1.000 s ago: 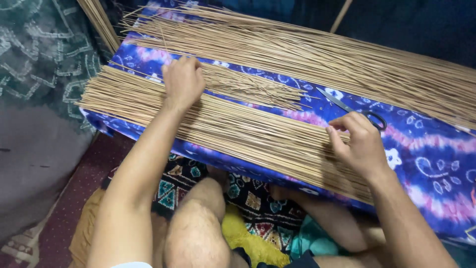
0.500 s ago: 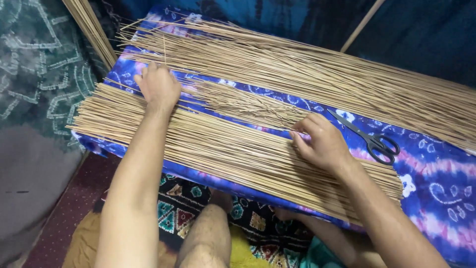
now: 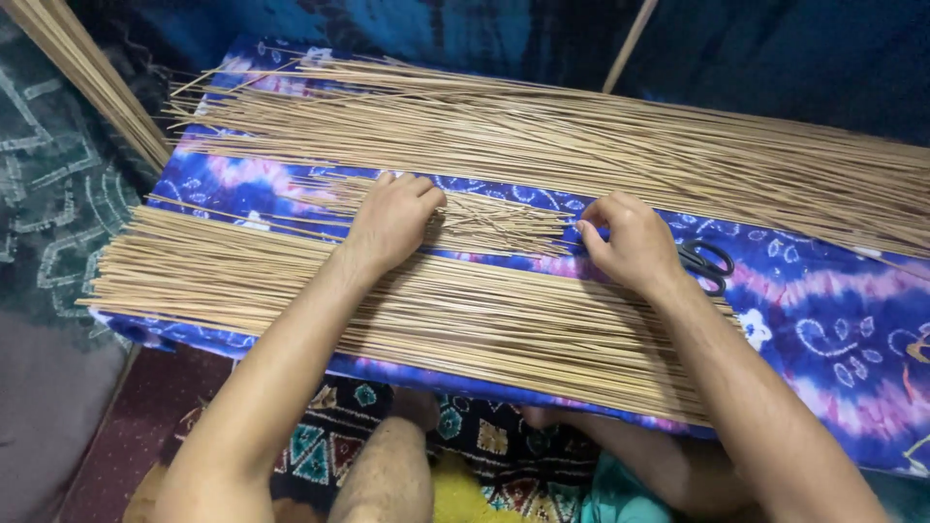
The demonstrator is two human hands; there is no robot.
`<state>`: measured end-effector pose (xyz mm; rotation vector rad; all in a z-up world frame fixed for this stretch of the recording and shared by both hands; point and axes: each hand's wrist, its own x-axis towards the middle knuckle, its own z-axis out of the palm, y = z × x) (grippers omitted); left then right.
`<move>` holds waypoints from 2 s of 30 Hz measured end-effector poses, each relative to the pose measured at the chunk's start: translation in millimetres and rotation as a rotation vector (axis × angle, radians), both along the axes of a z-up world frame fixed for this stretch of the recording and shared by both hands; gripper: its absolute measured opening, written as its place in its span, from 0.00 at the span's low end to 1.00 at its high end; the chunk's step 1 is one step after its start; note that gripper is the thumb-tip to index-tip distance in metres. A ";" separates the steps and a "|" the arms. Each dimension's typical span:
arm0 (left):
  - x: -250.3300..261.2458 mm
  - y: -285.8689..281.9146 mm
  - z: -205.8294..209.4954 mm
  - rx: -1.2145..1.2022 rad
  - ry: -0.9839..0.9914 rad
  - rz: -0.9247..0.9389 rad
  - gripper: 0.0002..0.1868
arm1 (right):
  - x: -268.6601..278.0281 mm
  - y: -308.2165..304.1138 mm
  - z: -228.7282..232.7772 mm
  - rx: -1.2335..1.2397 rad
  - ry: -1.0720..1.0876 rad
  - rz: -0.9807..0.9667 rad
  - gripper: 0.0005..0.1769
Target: Aligning bundles of thin bamboo sticks and cutting them to a uniform length using scissors.
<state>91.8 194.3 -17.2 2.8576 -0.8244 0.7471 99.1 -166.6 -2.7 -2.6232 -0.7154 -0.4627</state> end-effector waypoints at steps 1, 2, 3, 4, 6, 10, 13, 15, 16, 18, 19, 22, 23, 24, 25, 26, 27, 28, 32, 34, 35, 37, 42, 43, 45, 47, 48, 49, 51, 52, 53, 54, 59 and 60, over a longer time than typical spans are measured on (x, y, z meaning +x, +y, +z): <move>3.6 -2.7 -1.5 0.000 -0.006 -0.010 0.05 | 5.9 -6.3 -3.5 0.000 -0.006 -0.010 0.06; 5.8 -5.9 -4.1 0.000 -0.025 -0.020 0.05 | 11.1 -13.2 -7.9 -0.012 -0.010 -0.040 0.06; 8.4 -9.0 -6.9 0.000 -0.045 -0.030 0.05 | 16.7 -20.1 -12.4 -0.023 -0.015 -0.070 0.06; 6.5 -12.4 -2.4 0.000 -0.046 -0.036 0.05 | 23.4 -25.7 -12.3 -0.023 -0.015 -0.076 0.06; 2.4 -17.3 6.2 -0.010 -0.053 -0.017 0.05 | 36.5 -35.7 -13.4 -0.066 -0.098 -0.093 0.05; 11.6 -26.2 -1.2 -0.026 -0.067 -0.024 0.05 | 68.1 -36.8 -17.7 -0.140 -0.181 -0.139 0.08; 14.3 -35.5 -0.9 -0.032 -0.083 -0.042 0.05 | 88.8 -34.6 -24.9 -0.166 -0.256 -0.179 0.10; 12.0 -40.8 3.4 -0.055 -0.085 -0.065 0.05 | 94.4 -33.5 -24.6 -0.181 -0.224 -0.206 0.07; 12.8 -41.4 3.9 -0.054 -0.081 -0.066 0.05 | 97.6 -33.9 -27.4 -0.180 -0.220 -0.206 0.07; 14.4 -43.6 4.3 -0.065 -0.098 -0.073 0.05 | 102.8 -35.8 -32.8 -0.212 -0.247 -0.200 0.02; 16.7 -43.9 1.4 -0.065 -0.096 -0.077 0.05 | 106.3 -39.2 -36.7 -0.212 -0.244 -0.204 0.02; 20.0 -43.2 -2.7 -0.071 -0.093 -0.078 0.06 | 115.7 -44.9 -44.2 -0.221 -0.259 -0.186 0.01; 19.5 -43.6 -2.4 -0.078 -0.092 -0.081 0.06 | 116.9 -46.1 -44.9 -0.202 -0.295 -0.173 0.02; 19.2 -43.9 -1.5 -0.085 -0.092 -0.082 0.06 | 118.5 -47.0 -45.0 -0.181 -0.333 -0.159 0.04; 17.4 -44.8 0.5 -0.084 -0.093 -0.080 0.06 | 118.3 -47.1 -42.8 -0.180 -0.334 -0.157 0.04; 15.7 -46.3 2.8 -0.101 -0.104 -0.084 0.06 | 117.2 -48.3 -40.6 -0.176 -0.353 -0.151 0.04; 13.6 -48.5 5.1 -0.117 -0.115 -0.089 0.06 | 115.6 -50.1 -38.3 -0.171 -0.372 -0.146 0.04; 9.6 -50.3 9.0 -0.116 -0.115 -0.094 0.06 | 111.2 -47.3 -32.5 -0.170 -0.372 -0.151 0.04; -6.1 -74.2 28.4 -0.133 -0.178 -0.168 0.06 | 81.4 -43.4 -7.8 -0.155 -0.445 -0.155 0.03; -19.6 -96.9 47.1 -0.138 -0.219 -0.210 0.07 | 55.9 -40.6 7.6 -0.142 -0.464 -0.146 0.03; -28.8 -110.2 59.7 -0.137 -0.285 -0.211 0.10 | 39.7 -38.2 15.6 -0.122 -0.476 -0.111 0.03; -43.8 -134.3 79.6 -0.139 -0.359 -0.209 0.13 | 12.9 -33.3 30.8 -0.105 -0.494 -0.073 0.02; -53.4 -177.5 82.8 -0.056 -0.038 -0.140 0.14 | -58.6 -24.2 57.8 -0.093 -0.528 0.046 0.02; -57.5 -182.5 79.3 -0.057 -0.036 -0.136 0.14 | -67.2 -29.9 55.6 -0.092 -0.525 0.050 0.02; -59.0 -189.9 74.6 -0.115 -0.077 -0.194 0.05 | -77.9 -38.8 53.2 -0.065 -0.490 0.063 0.04; -62.6 -185.9 74.0 -0.106 -0.167 -0.183 0.05 | -85.3 -63.6 52.6 -0.062 -0.461 0.045 0.03; -64.5 -183.7 72.3 -0.099 -0.254 -0.172 0.06 | -88.3 -75.9 51.5 -0.062 -0.428 0.028 0.03; -68.6 -176.8 69.0 -0.100 -0.250 -0.166 0.06 | -90.9 -93.6 40.7 -0.062 -0.424 0.034 0.03; -70.1 -161.4 69.3 -0.086 -0.261 -0.113 0.04 | -87.4 -127.2 26.0 -0.081 -0.415 -0.055 0.05; -67.8 -158.0 64.3 -0.085 -0.269 -0.111 0.04 | -91.8 -132.7 25.5 -0.080 -0.423 -0.053 0.05; -64.8 -154.9 59.3 -0.083 -0.244 -0.105 0.03 | -95.7 -138.6 24.9 -0.073 -0.412 -0.083 0.04; -63.0 -152.8 52.4 -0.082 -0.214 -0.102 0.02 | -101.9 -145.5 22.6 -0.067 -0.396 -0.115 0.04; -81.1 -205.3 61.5 -0.075 -0.187 -0.211 0.01 | -119.7 -111.2 31.0 -0.040 -0.415 -0.044 0.03; -88.1 -216.8 64.2 -0.075 -0.178 -0.258 0.01 | -123.5 -100.3 32.5 -0.022 -0.428 -0.011 0.04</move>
